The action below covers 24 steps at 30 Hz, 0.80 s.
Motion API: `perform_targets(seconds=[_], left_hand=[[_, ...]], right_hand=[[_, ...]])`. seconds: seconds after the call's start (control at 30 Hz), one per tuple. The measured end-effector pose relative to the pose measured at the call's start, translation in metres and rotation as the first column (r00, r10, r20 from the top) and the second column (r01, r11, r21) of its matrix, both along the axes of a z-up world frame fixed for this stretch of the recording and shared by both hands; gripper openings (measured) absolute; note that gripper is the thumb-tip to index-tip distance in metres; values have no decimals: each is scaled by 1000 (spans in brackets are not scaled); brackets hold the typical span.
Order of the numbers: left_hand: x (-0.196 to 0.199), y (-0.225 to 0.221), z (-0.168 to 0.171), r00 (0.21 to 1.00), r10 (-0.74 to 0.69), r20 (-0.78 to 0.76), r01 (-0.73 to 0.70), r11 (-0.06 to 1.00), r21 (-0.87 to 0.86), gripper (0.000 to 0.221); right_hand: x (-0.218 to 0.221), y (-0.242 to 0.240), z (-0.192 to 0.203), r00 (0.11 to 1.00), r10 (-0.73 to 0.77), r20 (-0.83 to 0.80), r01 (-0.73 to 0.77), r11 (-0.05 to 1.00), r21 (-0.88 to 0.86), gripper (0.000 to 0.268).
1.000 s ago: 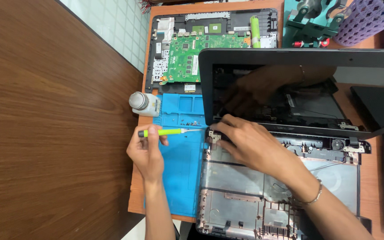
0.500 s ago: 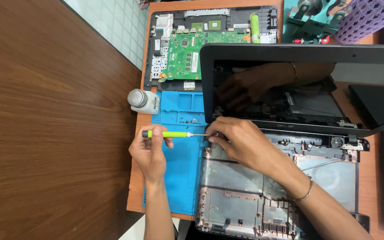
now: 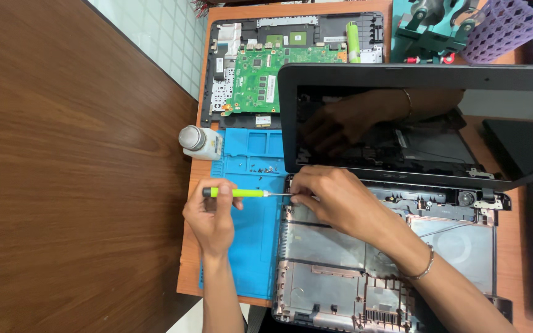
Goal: The person uses a screwdriver and their hands to disassemble and remove internal components and connectors from an open laptop chassis.
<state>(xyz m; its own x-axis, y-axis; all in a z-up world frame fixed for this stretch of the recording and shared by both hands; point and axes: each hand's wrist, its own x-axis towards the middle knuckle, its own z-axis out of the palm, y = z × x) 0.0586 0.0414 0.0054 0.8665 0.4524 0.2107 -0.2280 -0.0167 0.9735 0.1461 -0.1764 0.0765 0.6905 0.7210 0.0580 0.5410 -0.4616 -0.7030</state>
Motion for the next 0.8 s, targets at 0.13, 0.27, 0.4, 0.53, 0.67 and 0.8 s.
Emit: perform_targets(seconds=[0.13, 0.27, 0.4, 0.53, 0.67, 0.8], left_hand=[[-4, 2, 6, 997, -74, -3, 74, 995, 72, 17], [-11, 5, 22, 990, -137, -23, 139, 961, 237, 11], [-19, 5, 38, 971, -111, -211, 166, 951, 261, 13], [-31, -2, 36, 957, -110, -270, 155, 976, 153, 12], [-37, -7, 26, 957, -117, -265, 144, 986, 85, 10], [-44, -13, 21, 953, -122, -276, 131, 991, 16, 10]], right_hand=[[-3, 0, 1, 997, 65, 48, -63, 997, -43, 14], [-4, -1, 2, 994, 97, 51, -93, 993, -78, 13], [1, -6, 4, 990, 134, 39, -132, 990, -58, 14], [4, -12, 10, 985, 131, -111, -140, 987, -82, 15], [9, -21, 25, 975, 122, -188, -144, 984, -109, 20], [14, -38, 47, 987, 58, -152, -78, 989, -125, 31]])
